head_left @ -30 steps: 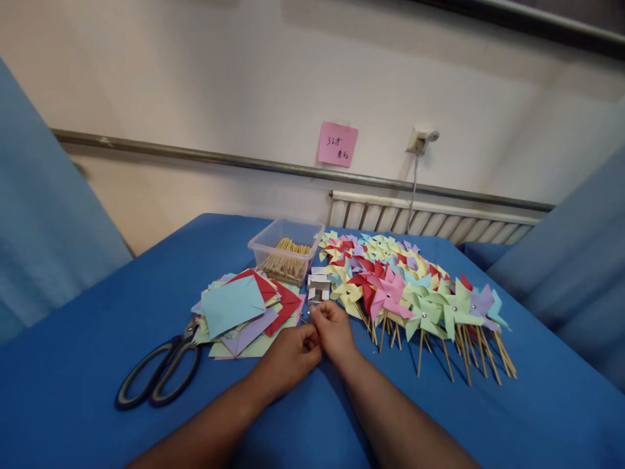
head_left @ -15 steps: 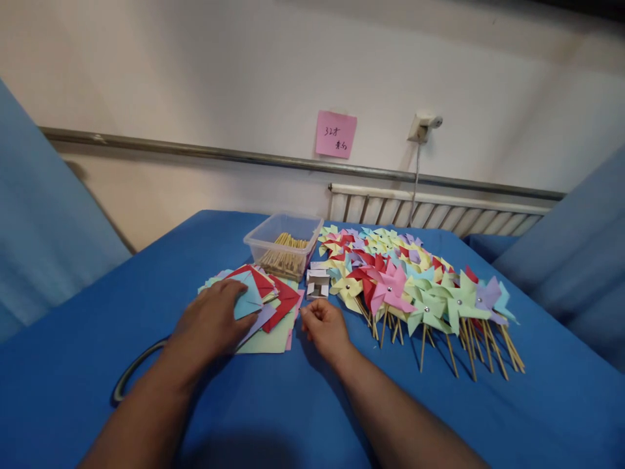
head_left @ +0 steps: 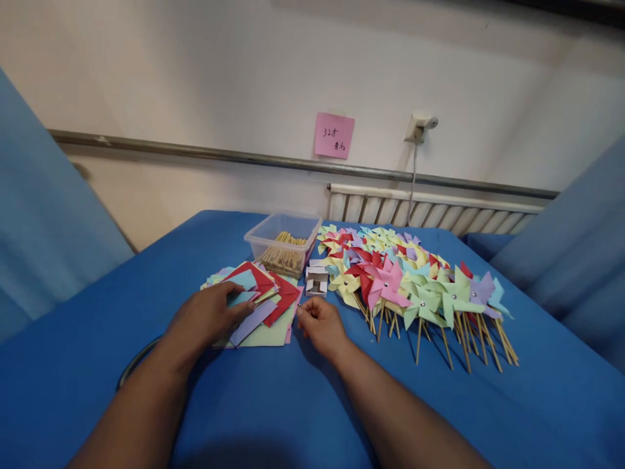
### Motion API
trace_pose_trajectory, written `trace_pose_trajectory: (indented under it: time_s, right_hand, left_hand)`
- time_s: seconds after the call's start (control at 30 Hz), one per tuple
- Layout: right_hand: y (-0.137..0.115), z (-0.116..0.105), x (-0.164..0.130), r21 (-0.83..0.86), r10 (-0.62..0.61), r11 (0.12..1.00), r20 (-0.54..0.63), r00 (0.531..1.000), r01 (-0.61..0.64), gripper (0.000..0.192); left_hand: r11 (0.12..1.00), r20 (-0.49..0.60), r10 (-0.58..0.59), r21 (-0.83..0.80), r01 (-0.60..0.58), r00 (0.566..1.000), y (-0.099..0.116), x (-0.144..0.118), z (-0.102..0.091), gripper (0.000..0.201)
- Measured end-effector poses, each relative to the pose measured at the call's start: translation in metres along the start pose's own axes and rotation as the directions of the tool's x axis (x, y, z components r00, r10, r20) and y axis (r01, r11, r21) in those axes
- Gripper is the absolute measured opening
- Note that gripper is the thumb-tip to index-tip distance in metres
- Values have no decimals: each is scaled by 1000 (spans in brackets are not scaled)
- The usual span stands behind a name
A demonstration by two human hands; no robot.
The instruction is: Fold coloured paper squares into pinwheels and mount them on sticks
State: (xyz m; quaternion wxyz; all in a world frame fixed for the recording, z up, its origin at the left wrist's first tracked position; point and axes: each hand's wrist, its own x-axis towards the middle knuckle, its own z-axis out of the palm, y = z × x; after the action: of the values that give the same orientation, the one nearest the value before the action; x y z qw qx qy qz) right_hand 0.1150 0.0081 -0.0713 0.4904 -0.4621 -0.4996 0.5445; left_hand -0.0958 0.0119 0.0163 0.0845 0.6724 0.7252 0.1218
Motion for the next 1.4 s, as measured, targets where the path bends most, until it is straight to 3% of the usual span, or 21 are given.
trace_pose_trajectory:
  time_s: [0.1,0.4,0.53,0.67,0.8,0.9,1.0,1.07,1.1,1.17,1.2,1.3,1.4]
  right_hand:
    - [1,0,0,-13,2,1000,13,1000,-2,18]
    - [3,-1,1,-65,-22,998,33,999,24,11]
    - [5,0,3,-90,-24,996,28,999,27,9]
    - [6,0,5,-106,-27,994,22,999,29,9]
    - [6,1,4,-111,-34,993,25,999,37,10]
    - [5,1,-1,-104,-50,993,33,998,53,12]
    - [1,-1,-7,-47,-65,997,46,997,67,20]
    - [-4,-6,-12,49,-41,998,79,996,37,31]
    - [-7,-10,-14,116,-17,993,107,994,4,38]
    - [-13,-21,-17,281,42,956,164,986,-87,54]
    - [-15,-28,-18,367,67,921,183,981,-132,61]
    - [-19,-44,-17,510,91,841,197,976,-181,66]
    - [-18,-50,-14,459,76,878,145,986,-135,50]
  left_hand:
    - [999,10,-19,-32,20,1000,4,-1,-4,47]
    - [993,-66,-74,87,80,995,3,-1,-6,24]
    - [984,-164,-116,114,136,980,2,-2,-11,29]
    - [964,-378,-260,-45,263,888,9,-7,-16,36]
    - [954,-600,-292,-235,185,745,19,-16,-17,32]
    - [921,-668,-364,-364,141,649,31,-23,-17,36]
    - [812,-512,-407,-581,44,756,51,-26,-11,39]
    - [598,-289,-433,-801,33,854,68,-25,0,36]
    - [471,-151,-369,-881,44,917,76,-25,6,38]
    - [304,31,-203,-948,92,979,90,-24,22,39]
    - [290,87,-141,-949,125,986,95,-23,30,41]
    - [362,155,-100,-914,181,983,104,-22,48,41]
    - [410,163,-64,-895,175,985,106,-20,55,40]
